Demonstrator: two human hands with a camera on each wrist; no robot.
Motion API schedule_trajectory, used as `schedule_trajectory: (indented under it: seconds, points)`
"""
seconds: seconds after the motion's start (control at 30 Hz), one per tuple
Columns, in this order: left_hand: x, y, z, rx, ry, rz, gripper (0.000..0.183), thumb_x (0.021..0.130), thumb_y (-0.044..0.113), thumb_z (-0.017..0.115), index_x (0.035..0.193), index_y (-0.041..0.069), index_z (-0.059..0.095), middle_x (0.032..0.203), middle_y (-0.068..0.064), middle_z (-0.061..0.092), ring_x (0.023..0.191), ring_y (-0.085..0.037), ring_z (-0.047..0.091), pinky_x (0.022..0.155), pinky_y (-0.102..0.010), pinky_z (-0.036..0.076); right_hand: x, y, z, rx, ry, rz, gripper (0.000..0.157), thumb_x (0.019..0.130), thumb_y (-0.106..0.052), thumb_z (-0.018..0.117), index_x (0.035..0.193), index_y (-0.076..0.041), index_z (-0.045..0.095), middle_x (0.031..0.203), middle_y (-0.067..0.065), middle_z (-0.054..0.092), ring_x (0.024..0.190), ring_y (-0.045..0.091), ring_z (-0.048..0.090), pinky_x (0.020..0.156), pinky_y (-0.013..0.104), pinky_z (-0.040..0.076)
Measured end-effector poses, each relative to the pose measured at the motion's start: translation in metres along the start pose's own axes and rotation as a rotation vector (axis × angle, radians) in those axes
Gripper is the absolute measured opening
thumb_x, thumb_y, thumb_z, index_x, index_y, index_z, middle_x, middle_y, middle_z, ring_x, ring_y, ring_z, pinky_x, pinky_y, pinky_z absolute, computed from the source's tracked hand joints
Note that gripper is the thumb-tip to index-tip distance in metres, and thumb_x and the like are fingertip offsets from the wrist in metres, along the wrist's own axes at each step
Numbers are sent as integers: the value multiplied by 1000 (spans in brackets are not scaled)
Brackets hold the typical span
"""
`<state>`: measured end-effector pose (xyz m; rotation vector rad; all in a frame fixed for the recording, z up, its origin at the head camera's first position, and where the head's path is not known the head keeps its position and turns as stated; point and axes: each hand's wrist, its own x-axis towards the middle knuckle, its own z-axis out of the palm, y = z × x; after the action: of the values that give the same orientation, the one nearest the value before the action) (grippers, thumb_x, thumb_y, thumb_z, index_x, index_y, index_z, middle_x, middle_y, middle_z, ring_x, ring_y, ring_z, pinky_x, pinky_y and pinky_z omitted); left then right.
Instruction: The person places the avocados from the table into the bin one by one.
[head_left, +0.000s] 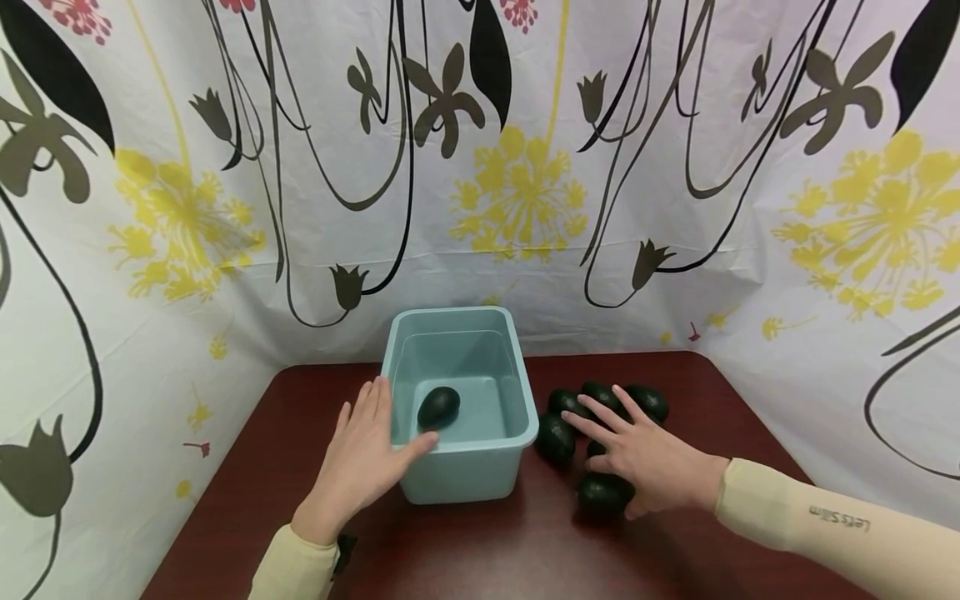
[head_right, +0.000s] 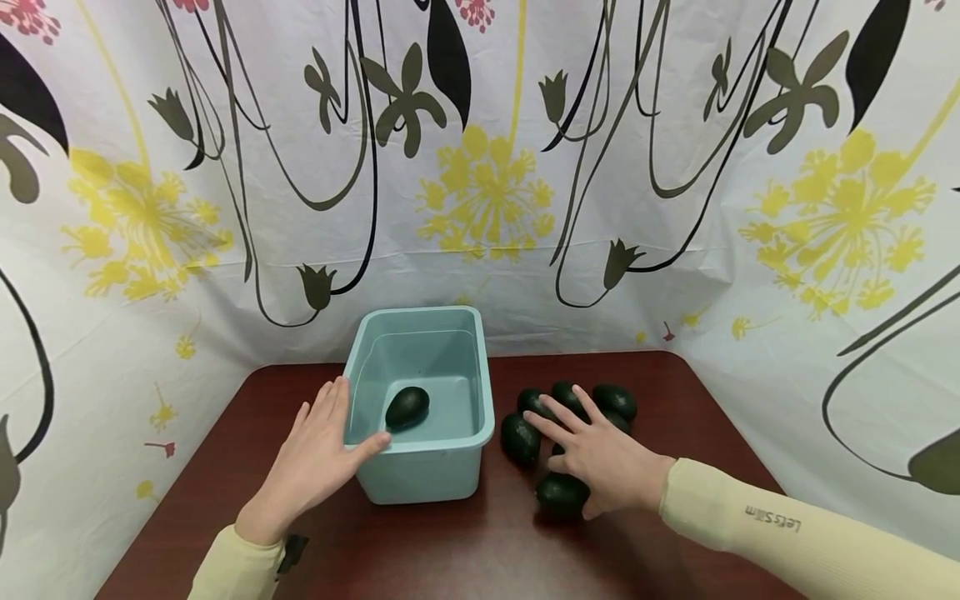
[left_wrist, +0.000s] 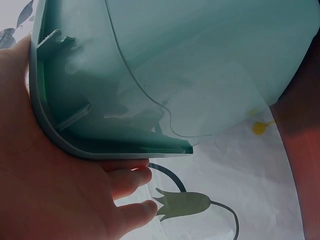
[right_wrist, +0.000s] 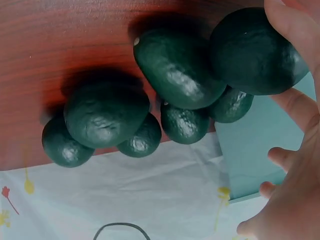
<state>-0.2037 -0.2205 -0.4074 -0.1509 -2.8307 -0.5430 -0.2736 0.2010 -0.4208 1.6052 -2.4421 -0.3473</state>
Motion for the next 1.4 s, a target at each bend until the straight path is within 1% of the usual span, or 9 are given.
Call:
schedule_trajectory:
  seconds: [0.2, 0.43, 0.67, 0.8, 1.07, 1.17, 1.3, 1.4]
  points:
    - [0, -1, 0, -2, -1, -3, 123, 81, 90, 41, 160, -1, 15, 166, -15, 15, 152, -34, 12, 119, -60, 11, 1, 3, -4, -30, 14, -3, 69, 53, -63, 92, 111, -30, 74, 166, 14, 16, 151, 44, 4, 109, 77, 0]
    - [1, -2, 2, -5, 2, -1, 119, 84, 84, 48, 160, -1, 14, 166, -15, 14, 153, -34, 10, 119, -60, 10, 3, 8, -7, -53, 20, 7, 70, 54, -62, 91, 113, -29, 74, 167, 14, 13, 151, 44, 5, 109, 77, -1]
    - [1, -2, 1, -5, 9, 5, 121, 83, 86, 45, 160, -1, 14, 166, -15, 14, 153, -34, 11, 119, -60, 11, 4, 17, -13, -75, 34, 26, 73, 53, -61, 92, 118, -31, 74, 167, 14, 14, 151, 44, 4, 109, 76, 2]
    - [1, -1, 1, -5, 9, 4, 121, 83, 87, 45, 160, -1, 15, 166, -15, 14, 152, -34, 12, 119, -60, 11, 4, 23, -17, -87, 38, 44, 73, 53, -61, 92, 117, -32, 73, 167, 14, 14, 151, 44, 4, 109, 76, 2]
    - [1, -1, 2, -24, 11, 3, 118, 85, 81, 51, 160, -1, 14, 166, -16, 14, 153, -33, 11, 119, -59, 11, 4, 30, -27, -117, 48, 60, 72, 53, -63, 92, 115, -30, 75, 166, 15, 16, 151, 44, 0, 110, 76, 1]
    - [0, 0, 2, -25, 13, 3, 119, 84, 84, 48, 160, -1, 14, 166, -16, 13, 153, -34, 11, 119, -59, 12, 4, 32, -30, -126, 59, 61, 73, 52, -63, 92, 115, -30, 76, 166, 15, 16, 151, 43, -2, 109, 76, 2]
    - [0, 0, 1, -24, 12, 1, 122, 82, 87, 45, 160, -1, 15, 166, -16, 13, 153, -34, 11, 119, -59, 12, 4, 34, -33, -146, 82, 68, 74, 50, -63, 92, 115, -29, 76, 166, 15, 18, 152, 43, 0, 108, 77, 6]
    - [0, 0, 1, -27, 14, 1, 120, 83, 85, 48, 160, -2, 15, 166, -16, 13, 153, -34, 11, 119, -59, 12, 5, 37, -37, -155, 83, 78, 75, 51, -63, 92, 115, -29, 76, 166, 15, 16, 152, 42, 0, 109, 77, 4]
